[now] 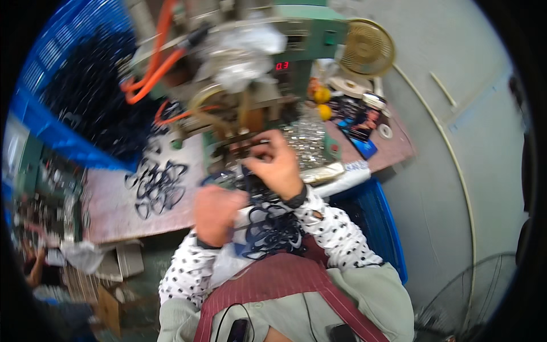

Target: The person repeatedly picks dark blue plastic frames from a pile, places them into a press machine, and removes them after pressing. The person also handles small metallic components from a container and places them into the machine. Finished frames are set aside on the table.

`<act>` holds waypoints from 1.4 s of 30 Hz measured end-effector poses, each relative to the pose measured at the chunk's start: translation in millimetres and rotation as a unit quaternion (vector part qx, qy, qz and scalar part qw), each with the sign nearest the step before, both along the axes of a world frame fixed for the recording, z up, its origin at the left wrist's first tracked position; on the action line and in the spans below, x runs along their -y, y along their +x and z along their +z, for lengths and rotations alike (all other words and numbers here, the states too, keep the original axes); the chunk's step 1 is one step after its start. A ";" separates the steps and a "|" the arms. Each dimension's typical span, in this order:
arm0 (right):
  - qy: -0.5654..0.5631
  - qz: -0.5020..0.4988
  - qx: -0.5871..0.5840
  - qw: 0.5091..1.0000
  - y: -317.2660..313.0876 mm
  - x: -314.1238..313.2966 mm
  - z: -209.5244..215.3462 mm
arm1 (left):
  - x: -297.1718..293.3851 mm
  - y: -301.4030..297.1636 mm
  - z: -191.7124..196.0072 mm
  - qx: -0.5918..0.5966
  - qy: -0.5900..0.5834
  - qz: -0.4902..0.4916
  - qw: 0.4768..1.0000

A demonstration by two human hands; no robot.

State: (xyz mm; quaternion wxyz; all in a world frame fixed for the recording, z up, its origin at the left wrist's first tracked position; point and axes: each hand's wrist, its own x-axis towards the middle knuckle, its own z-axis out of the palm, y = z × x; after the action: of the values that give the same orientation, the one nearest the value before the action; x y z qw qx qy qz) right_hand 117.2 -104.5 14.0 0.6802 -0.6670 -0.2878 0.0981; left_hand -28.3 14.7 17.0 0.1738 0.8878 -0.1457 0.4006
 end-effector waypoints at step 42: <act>-0.381 -0.096 0.237 0.889 129.5 114.1 -122.4 | 30.0 45.9 -50.2 0.165 -0.047 -0.186 0.967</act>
State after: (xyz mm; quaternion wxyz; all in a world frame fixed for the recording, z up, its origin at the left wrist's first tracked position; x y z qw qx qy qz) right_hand 246.8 -218.6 -108.4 0.2917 -0.9028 -0.3150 -0.0266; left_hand 17.7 -15.3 -33.2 0.2609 0.7576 -0.3158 0.5082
